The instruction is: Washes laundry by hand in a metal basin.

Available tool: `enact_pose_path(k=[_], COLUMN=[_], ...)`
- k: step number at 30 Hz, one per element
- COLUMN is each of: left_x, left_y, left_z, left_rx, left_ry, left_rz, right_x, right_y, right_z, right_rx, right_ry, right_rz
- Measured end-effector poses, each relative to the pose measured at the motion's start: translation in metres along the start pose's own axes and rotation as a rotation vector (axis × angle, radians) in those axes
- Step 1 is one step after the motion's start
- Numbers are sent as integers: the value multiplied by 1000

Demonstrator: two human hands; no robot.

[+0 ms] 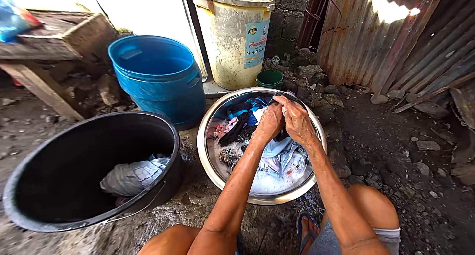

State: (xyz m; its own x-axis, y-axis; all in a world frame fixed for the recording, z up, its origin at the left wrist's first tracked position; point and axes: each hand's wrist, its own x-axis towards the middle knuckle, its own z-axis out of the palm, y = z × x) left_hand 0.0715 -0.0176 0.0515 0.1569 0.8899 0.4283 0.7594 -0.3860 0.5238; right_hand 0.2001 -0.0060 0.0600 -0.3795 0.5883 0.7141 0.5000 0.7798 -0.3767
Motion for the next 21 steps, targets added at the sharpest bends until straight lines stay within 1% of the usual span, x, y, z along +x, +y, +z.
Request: enact_pose_path(k=[1, 2, 3, 5, 6, 7, 8, 10, 11, 12, 13, 14, 16, 17, 18, 19, 20, 21], left_x=[-2, -3, -3, -1, -1, 0, 1, 5, 6, 6, 3, 0, -4, -6, -7, -6, -5, -3], left_y=[-2, -3, -5, -11, -11, -11, -11, -13, -15, -19, -24, -30, -42, -43, -39, -30, -18, -3], left_z=[1, 3, 6, 8, 3, -2, -8, -12, -12, -14, -18, -24, -31, -30, -27, -26, -28, -32], left_rx=[-16, 6, 59, 167, 209, 244, 272, 286, 288, 292, 294, 295, 313, 324, 319, 298, 284, 273], left_ry=[127, 217, 268, 304, 300, 301, 312, 337, 330, 298, 227, 122, -169, -340, -498, -649, -763, -808], left_rz=[41, 59, 64, 63, 51, 40, 39, 51, 42, 7, -61, -153, -356, -426, -425, -357, -254, -162], right_x=[-3, -7, -13, -30, -42, -55, -66, -64, -52, -40, -30, -20, -2, 7, 17, 28, 41, 53], right_y=[-4, -7, -9, -6, -1, 5, 8, 6, 5, 6, 7, 8, 9, 9, 7, 7, 8, 9], right_z=[5, 10, 16, 33, 43, 52, 58, 55, 48, 37, 24, 8, -23, -35, -47, -57, -66, -75], right_rx=[1, -14, -41, -100, -122, -143, -157, -140, -112, -87, -85, -88, -146, -206, -266, -317, -367, -406], right_ry=[33, 79, 128, 195, 179, 107, -49, -479, -643, -727, -748, -735, -661, -626, -608, -600, -620, -639], right_rz=[-6, 0, 22, 105, 180, 290, 442, 732, 798, 809, 784, 744, 633, 578, 540, 520, 531, 558])
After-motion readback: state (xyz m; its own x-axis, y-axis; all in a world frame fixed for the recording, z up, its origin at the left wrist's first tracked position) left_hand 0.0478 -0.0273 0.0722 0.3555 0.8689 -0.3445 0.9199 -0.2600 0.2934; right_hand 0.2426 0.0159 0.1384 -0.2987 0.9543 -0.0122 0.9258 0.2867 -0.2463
